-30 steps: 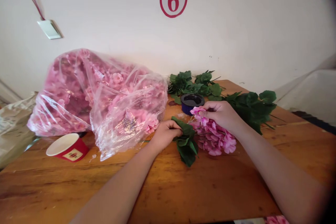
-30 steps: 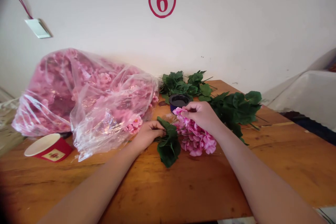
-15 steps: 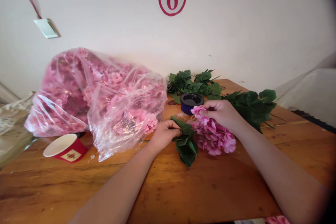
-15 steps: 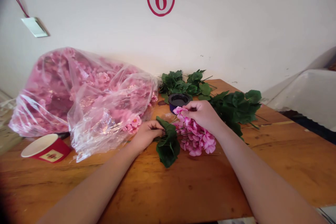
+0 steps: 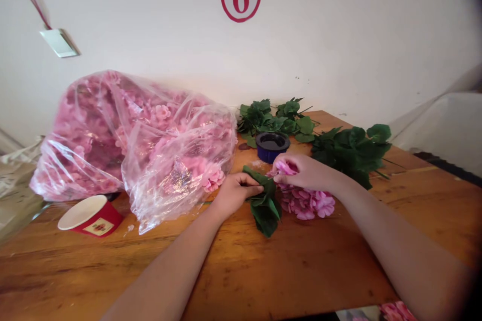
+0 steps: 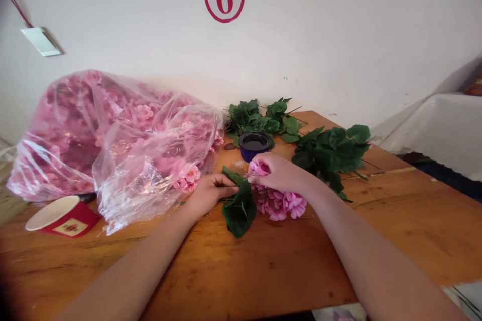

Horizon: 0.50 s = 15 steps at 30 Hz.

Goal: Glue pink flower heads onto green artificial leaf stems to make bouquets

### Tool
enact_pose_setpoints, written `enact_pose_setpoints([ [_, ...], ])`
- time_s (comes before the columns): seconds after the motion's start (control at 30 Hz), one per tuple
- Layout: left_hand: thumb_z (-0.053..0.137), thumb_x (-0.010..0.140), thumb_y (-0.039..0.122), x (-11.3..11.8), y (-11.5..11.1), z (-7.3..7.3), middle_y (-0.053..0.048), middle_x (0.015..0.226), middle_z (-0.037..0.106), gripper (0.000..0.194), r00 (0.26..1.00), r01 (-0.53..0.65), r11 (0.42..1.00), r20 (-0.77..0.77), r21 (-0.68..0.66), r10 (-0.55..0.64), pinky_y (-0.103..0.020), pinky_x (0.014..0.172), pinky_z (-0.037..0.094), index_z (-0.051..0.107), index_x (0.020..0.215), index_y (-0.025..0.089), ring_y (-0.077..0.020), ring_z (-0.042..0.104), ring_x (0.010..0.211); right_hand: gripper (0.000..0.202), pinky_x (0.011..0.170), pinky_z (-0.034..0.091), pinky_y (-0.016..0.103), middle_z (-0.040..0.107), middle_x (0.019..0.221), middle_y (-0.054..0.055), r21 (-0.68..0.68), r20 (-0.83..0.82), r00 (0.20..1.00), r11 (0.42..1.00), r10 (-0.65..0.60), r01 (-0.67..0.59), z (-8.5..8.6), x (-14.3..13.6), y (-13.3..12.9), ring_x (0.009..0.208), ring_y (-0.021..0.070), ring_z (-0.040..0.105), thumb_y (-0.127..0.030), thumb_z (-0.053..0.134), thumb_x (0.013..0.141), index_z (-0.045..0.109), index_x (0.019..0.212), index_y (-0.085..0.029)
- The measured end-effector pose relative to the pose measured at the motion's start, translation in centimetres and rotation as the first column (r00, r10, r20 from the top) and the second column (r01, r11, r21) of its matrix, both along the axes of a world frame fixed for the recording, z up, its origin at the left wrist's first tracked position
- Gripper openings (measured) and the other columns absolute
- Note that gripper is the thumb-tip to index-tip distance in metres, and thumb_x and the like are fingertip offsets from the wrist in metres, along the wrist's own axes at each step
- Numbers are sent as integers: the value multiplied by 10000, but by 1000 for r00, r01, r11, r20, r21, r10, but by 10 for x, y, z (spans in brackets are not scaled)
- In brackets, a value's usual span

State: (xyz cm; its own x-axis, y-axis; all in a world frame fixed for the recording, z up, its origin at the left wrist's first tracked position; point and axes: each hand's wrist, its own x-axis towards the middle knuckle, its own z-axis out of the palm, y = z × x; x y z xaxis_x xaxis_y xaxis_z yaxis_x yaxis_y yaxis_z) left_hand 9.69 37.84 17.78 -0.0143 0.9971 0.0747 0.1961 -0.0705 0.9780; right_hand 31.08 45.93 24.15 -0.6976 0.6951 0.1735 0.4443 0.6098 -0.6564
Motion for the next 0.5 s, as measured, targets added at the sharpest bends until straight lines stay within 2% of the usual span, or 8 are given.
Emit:
enact_pose_setpoints([
  [0.1, 732, 683, 365, 1, -1, 2, -29, 704, 649, 235, 999, 1, 1000, -41, -12, -2, -232, 579, 401, 682, 699, 136, -112, 534, 616, 93, 652, 454, 274, 701, 759, 36, 12, 10, 999, 999, -38, 38, -7, -5, 2, 722, 219, 624, -306, 674, 730, 668, 756, -218],
  [0.2, 729, 682, 361, 2, -1, 3, -26, 698, 638, 231, 999, -13, 1000, -40, -13, 12, -233, 574, 387, 684, 695, 135, -106, 520, 608, 68, 625, 443, 272, 692, 685, 35, 58, 1, 997, 995, -83, 83, -12, -10, 3, 672, 213, 617, -254, 634, 736, 653, 686, -212],
  [0.5, 697, 649, 315, 5, 3, -1, -3, 610, 559, 202, 998, -26, 997, 49, -69, 29, -232, 559, 358, 631, 667, 124, -90, 467, 562, 96, 623, 445, 253, 719, 750, 55, 52, -37, 991, 990, -127, 128, -28, -24, 1, 687, 195, 645, -149, 570, 730, 639, 684, -199],
])
